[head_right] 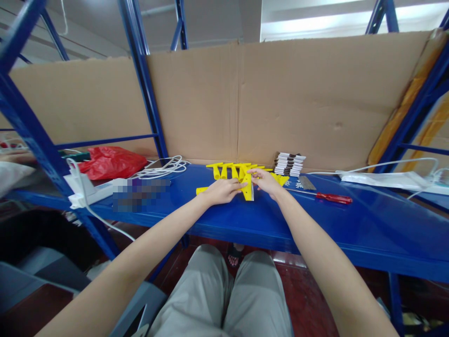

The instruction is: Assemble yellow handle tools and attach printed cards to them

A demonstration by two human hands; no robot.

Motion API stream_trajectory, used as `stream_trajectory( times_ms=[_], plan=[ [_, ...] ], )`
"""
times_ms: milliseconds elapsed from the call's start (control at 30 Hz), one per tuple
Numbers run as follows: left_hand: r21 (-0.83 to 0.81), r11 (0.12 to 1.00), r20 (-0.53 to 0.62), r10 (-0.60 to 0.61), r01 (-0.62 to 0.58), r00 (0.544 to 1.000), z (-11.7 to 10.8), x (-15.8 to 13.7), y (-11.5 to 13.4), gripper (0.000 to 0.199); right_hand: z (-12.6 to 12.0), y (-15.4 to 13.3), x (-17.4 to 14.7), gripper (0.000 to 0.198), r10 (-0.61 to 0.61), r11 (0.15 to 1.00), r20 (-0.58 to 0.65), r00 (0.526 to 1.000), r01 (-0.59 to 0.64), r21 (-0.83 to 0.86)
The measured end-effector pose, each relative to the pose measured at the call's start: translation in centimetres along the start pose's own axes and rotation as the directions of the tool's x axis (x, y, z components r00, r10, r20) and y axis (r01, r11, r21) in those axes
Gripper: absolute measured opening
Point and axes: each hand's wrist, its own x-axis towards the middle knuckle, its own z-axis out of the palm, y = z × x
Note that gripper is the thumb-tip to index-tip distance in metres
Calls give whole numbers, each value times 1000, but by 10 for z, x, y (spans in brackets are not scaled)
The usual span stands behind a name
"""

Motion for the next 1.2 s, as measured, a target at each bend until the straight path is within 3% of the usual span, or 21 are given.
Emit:
stream_trajectory(
  times_ms=[267, 1200],
  plan=[
    [16, 1000, -7, 6, -6, 1000, 0, -1, 1, 41, 1, -1, 0, 31, 39, 999, 13, 999, -38, -18],
    [72, 997, 50, 8, -11, 999, -3, -1, 2, 48, 3, -4, -2, 31, -6, 1000, -22, 1000, 6, -12]
  ],
)
